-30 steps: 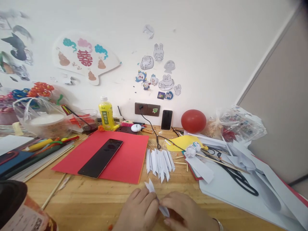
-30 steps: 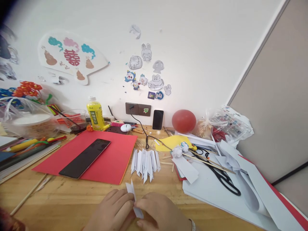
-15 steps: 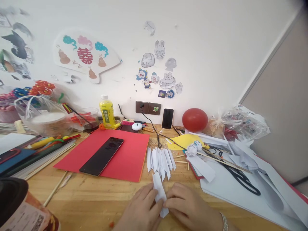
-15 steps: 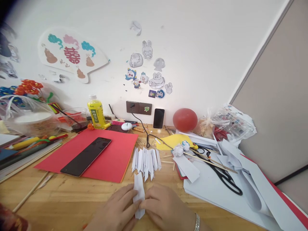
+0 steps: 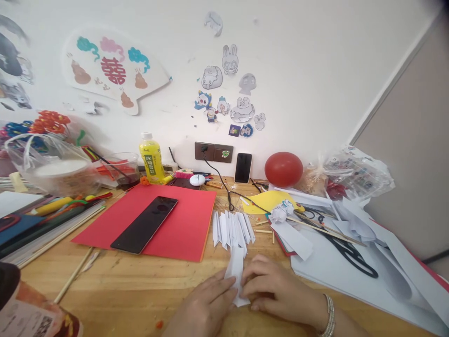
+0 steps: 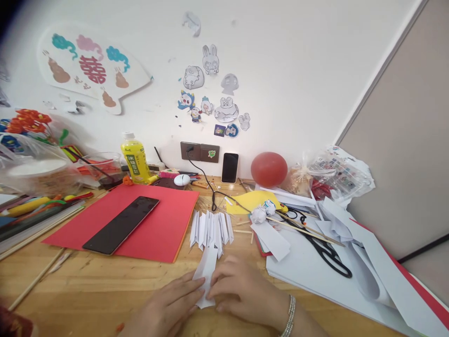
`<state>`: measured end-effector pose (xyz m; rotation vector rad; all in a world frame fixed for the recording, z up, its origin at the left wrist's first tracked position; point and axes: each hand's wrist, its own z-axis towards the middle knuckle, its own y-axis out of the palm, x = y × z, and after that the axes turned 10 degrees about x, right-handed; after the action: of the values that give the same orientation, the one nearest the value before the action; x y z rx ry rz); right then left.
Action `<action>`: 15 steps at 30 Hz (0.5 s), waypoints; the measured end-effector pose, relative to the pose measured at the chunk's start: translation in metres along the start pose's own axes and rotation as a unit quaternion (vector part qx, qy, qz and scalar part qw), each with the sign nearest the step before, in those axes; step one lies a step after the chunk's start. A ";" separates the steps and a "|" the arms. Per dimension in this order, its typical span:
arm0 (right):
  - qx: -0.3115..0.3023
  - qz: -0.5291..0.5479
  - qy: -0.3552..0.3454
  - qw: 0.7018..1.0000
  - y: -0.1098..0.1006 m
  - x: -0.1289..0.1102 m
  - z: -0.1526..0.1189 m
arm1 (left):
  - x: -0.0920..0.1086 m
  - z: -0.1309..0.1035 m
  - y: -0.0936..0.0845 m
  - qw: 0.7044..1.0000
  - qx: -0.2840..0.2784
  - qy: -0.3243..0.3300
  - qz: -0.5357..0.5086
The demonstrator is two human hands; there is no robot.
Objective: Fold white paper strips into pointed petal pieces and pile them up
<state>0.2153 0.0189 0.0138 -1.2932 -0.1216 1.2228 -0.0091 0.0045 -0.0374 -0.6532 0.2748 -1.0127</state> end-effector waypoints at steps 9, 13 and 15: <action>0.044 -0.005 -0.011 0.999 0.005 0.003 -0.001 | 0.009 0.014 -0.010 0.993 -0.030 0.094 0.062; 0.014 0.008 0.044 0.999 0.005 0.004 -0.001 | 0.013 0.002 -0.004 0.992 -0.029 0.100 0.073; 0.002 0.006 0.085 0.996 0.004 0.004 -0.001 | 0.016 -0.002 -0.001 0.992 -0.048 0.092 0.076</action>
<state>0.2150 0.0201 0.0081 -1.3894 0.0121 1.1173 -0.0024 -0.0097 -0.0372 -0.6156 0.5306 -0.9176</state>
